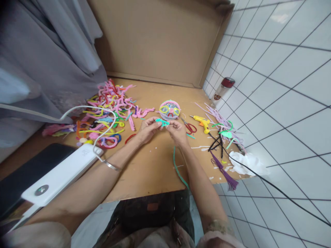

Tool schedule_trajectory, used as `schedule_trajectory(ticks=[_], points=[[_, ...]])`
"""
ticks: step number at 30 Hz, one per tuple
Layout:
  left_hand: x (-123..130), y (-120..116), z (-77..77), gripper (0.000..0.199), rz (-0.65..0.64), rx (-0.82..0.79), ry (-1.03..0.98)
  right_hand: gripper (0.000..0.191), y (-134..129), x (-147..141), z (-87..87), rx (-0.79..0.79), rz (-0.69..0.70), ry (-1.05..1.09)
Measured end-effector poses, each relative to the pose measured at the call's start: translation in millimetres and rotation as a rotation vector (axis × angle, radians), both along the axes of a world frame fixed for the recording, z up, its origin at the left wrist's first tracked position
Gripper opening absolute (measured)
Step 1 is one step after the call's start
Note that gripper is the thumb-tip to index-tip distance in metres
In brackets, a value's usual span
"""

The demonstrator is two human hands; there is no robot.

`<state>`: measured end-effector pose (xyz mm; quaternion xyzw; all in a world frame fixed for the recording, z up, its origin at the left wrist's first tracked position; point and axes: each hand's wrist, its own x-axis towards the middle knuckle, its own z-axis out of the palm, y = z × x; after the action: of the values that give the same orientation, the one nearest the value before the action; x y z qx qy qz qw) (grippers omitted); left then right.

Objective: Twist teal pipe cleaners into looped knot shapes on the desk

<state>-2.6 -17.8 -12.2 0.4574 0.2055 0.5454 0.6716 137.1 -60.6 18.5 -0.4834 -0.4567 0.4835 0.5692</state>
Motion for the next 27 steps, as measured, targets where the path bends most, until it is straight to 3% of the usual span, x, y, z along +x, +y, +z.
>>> schedule_trajectory(ticks=[11,21,24,27], points=[[2,3,-1.7,0.037,0.097,-0.003,0.088,0.032,0,-3,-4.5,0.052,-0.006,-0.133],[1,3,0.3,0.037,0.076,-0.063,0.01,0.035,0,2,-8.2,-0.025,-0.004,-0.172],[-1,6,-1.1,0.039,0.12,-0.065,-0.014,0.023,3,9,-12.9,-0.028,0.1,-0.334],[-2,8,-1.6,0.042,0.14,-0.05,-0.017,0.006,7,15,-13.7,0.131,0.035,-0.499]])
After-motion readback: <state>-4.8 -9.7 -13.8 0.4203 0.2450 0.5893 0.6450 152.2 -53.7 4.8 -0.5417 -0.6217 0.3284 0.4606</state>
